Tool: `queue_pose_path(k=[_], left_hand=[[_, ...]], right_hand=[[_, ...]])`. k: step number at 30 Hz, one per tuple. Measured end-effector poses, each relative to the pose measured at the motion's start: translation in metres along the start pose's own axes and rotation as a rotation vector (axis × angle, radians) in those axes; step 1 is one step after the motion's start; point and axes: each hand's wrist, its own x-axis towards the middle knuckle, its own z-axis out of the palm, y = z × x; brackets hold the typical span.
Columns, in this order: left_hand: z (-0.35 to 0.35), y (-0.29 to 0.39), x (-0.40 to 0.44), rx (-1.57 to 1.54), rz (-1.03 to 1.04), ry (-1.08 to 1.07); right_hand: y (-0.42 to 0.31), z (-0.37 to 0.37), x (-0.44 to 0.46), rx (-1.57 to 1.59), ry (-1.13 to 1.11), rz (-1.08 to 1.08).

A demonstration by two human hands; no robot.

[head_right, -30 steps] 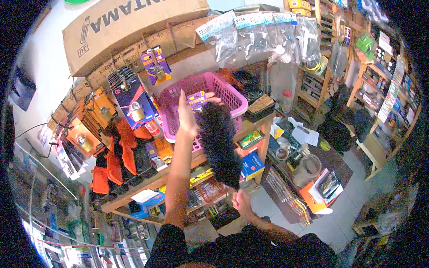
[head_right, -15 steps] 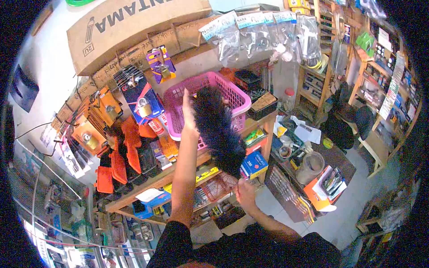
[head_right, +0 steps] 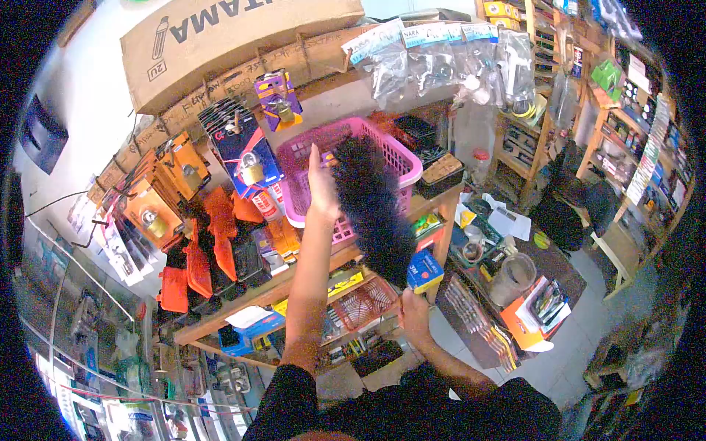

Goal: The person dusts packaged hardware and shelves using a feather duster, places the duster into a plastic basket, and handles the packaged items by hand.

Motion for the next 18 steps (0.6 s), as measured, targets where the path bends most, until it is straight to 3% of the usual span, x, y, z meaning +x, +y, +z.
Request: queue_pose_path(k=[2,4,7,8,10,11,12,13,14,16,18], left_hand=[[-0.026,0.007,0.012,0.092,-0.018,-0.281],[-0.032,0.007,0.015,0.117,-0.018,-0.458],[0.002,-0.002,-0.001,0.117,0.092,0.087],[0.005,-0.002,-0.002,0.067,0.034,0.078],[-0.026,0.007,0.015,0.124,-0.018,-0.275],[-0.037,0.01,0.021,0.151,-0.048,-0.452],[-0.036,0.008,0.02,0.14,-0.025,-0.483],[-0.025,0.005,0.015,0.119,0.014,-0.316],[-0.013,0.0,0.009,0.098,0.055,-0.148],[0.021,-0.005,-0.009,0.158,0.1,0.103],[-0.013,0.004,0.011,0.169,0.019,-0.349]], right_hand=[[0.006,-0.005,-0.002,0.009,-0.12,0.105],[0.033,-0.004,0.006,-0.212,0.003,-0.201],[0.055,-0.01,0.018,-0.248,0.057,-0.322],[0.061,-0.009,0.019,-0.287,0.059,-0.353],[0.035,-0.004,0.009,-0.053,-0.046,-0.046],[0.026,-0.005,0.008,-0.052,-0.024,-0.067],[0.02,-0.005,0.009,-0.05,-0.004,-0.088],[0.005,-0.003,0.011,-0.048,0.015,-0.109],[-0.013,-0.004,0.011,0.147,0.031,0.025],[0.002,0.001,0.012,0.056,0.055,-0.041],[-0.012,0.006,0.007,0.022,-0.022,-0.022]])
